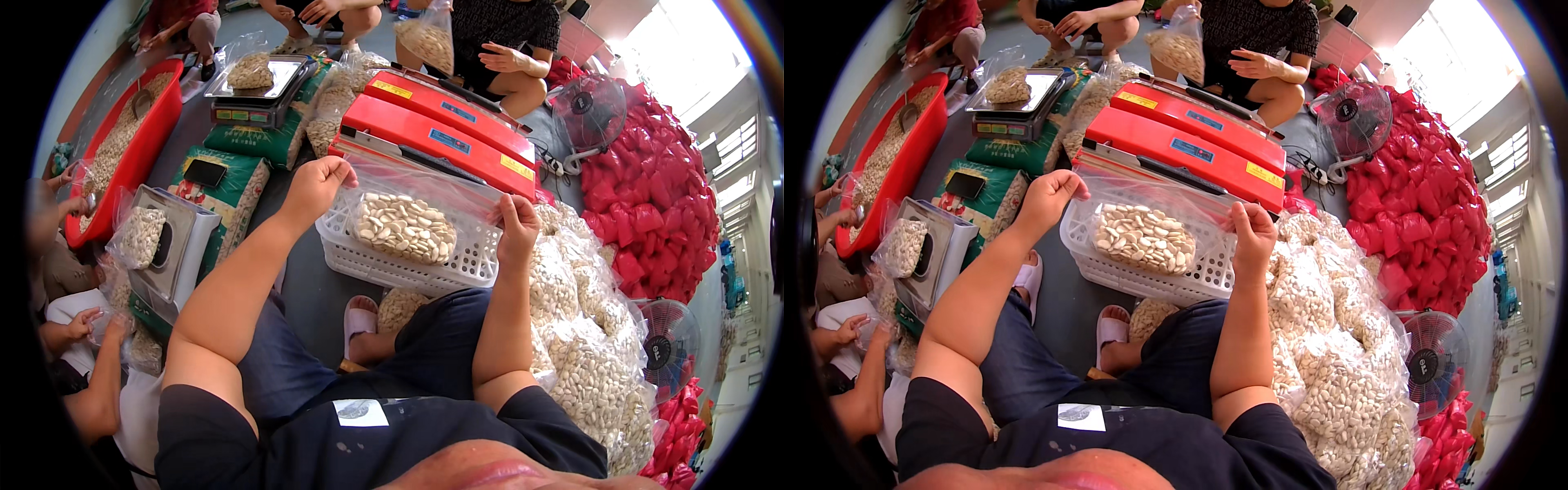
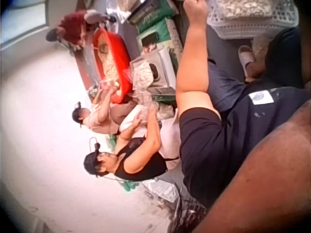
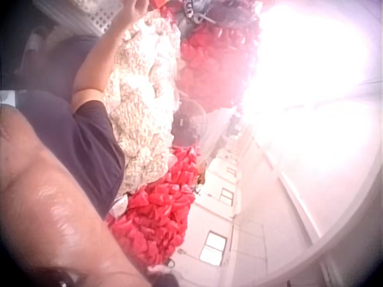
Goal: The person sits on the floor in a warehouse and repeatedly packages cashews. They scoop cashews into clear plastic bags, place the bags into a red heat-sealing machine, and seal them. The sealed bags are then placed into a white plastic basket.
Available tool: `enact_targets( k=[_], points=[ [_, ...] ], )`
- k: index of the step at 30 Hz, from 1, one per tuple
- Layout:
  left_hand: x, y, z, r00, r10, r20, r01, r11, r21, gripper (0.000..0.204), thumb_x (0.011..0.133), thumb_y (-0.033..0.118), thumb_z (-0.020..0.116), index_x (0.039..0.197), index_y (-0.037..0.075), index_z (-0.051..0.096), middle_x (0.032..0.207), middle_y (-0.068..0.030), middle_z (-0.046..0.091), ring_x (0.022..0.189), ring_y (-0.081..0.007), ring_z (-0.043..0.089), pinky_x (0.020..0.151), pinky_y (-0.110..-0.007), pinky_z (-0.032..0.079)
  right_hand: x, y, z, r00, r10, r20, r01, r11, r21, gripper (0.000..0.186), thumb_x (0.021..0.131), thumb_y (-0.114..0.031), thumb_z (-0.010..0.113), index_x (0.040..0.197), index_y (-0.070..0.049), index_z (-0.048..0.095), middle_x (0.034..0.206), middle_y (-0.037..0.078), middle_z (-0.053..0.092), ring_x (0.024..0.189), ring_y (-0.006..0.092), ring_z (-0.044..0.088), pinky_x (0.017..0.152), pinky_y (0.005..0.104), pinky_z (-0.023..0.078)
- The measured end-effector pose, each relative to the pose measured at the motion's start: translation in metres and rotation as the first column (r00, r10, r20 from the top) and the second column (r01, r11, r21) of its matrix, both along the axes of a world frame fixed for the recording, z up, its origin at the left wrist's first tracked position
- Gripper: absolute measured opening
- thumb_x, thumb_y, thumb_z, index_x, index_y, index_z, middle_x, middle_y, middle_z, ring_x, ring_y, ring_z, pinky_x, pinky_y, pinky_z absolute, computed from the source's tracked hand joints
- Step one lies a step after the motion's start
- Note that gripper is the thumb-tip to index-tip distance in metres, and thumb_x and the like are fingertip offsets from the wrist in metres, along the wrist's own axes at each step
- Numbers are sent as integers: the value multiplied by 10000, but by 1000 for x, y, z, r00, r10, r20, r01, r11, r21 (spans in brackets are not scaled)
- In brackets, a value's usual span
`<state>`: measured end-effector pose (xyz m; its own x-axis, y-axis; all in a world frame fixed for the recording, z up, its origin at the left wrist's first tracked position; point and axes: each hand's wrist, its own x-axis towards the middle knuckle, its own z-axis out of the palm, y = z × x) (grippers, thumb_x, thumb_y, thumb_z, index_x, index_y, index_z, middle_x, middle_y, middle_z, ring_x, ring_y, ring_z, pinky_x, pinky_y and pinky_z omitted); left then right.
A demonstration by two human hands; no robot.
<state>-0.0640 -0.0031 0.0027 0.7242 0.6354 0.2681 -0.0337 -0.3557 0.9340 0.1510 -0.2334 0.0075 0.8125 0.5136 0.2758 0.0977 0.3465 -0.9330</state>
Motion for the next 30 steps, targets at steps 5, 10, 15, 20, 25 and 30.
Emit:
enact_targets(
  k=[5, 10, 15, 20, 25, 30],
  points=[
    [2, 0, -6, 996, -52, 66, 64, 978, -200, 236, 878, 156, 462, 745, -13, 557, 683, -46, 584, 643, -108, 556, 625, -248, 450, -12, 1, -1, 917, -199, 345, 192, 980, 55, 63, 776, -18, 605, 782, 44, 604, 824, 76, 580, 641, 78, 509, 551, 189, 419],
    [4, 5, -9, 993, -102, 58, 115, 942, -316, 258, 902, 217, 436, 787, 16, 550, 720, -33, 574, 684, -97, 568, 647, -215, 453, 1, -5, -4, 953, -67, 295, 70, 998, 1, 104, 770, -54, 621, 833, 30, 620, 877, 78, 593, 719, 94, 538, 612, 197, 431],
    [7, 4, -6, 1000, -19, -12, 16, 974, -227, 261, 897, 216, 436, 782, 13, 551, 723, -49, 589, 655, -107, 575, 626, -233, 469, 1, -9, 5, 959, 244, 142, -177, 912, -370, 153, 785, -114, 617, 869, 12, 642, 839, 34, 617, 727, 77, 554, 672, 202, 439],
    [5, 7, -5, 995, -75, 60, 95, 856, -509, 264, 903, 273, 425, 775, 65, 526, 708, -23, 573, 665, -108, 585, 623, -241, 476, 3, -14, 4, 942, 278, 186, -161, 864, -476, 186, 808, -146, 586, 811, 31, 645, 753, 83, 649, 671, 103, 585, 639, 220, 460],
    [8, 12, -1, 1000, -20, -17, 8, 845, -534, 291, 890, 323, 436, 735, 85, 496, 614, -6, 528, 530, -106, 553, 494, -244, 464, 4, -11, 1, 966, 242, -93, -259, 904, -341, 218, 801, -170, 597, 707, 25, 620, 637, 86, 621, 527, 115, 575, 499, 216, 448],
    [35, 19, -26, 980, -4, -198, -98, 859, -502, 278, 889, 323, 435, 741, 95, 489, 571, 15, 483, 450, -87, 474, 437, -234, 430, 19, -6, -21, 937, 141, -319, -265, 883, -387, 259, 787, -248, 614, 691, -8, 599, 600, 82, 605, 465, 122, 560, 428, 205, 426]
  ],
)
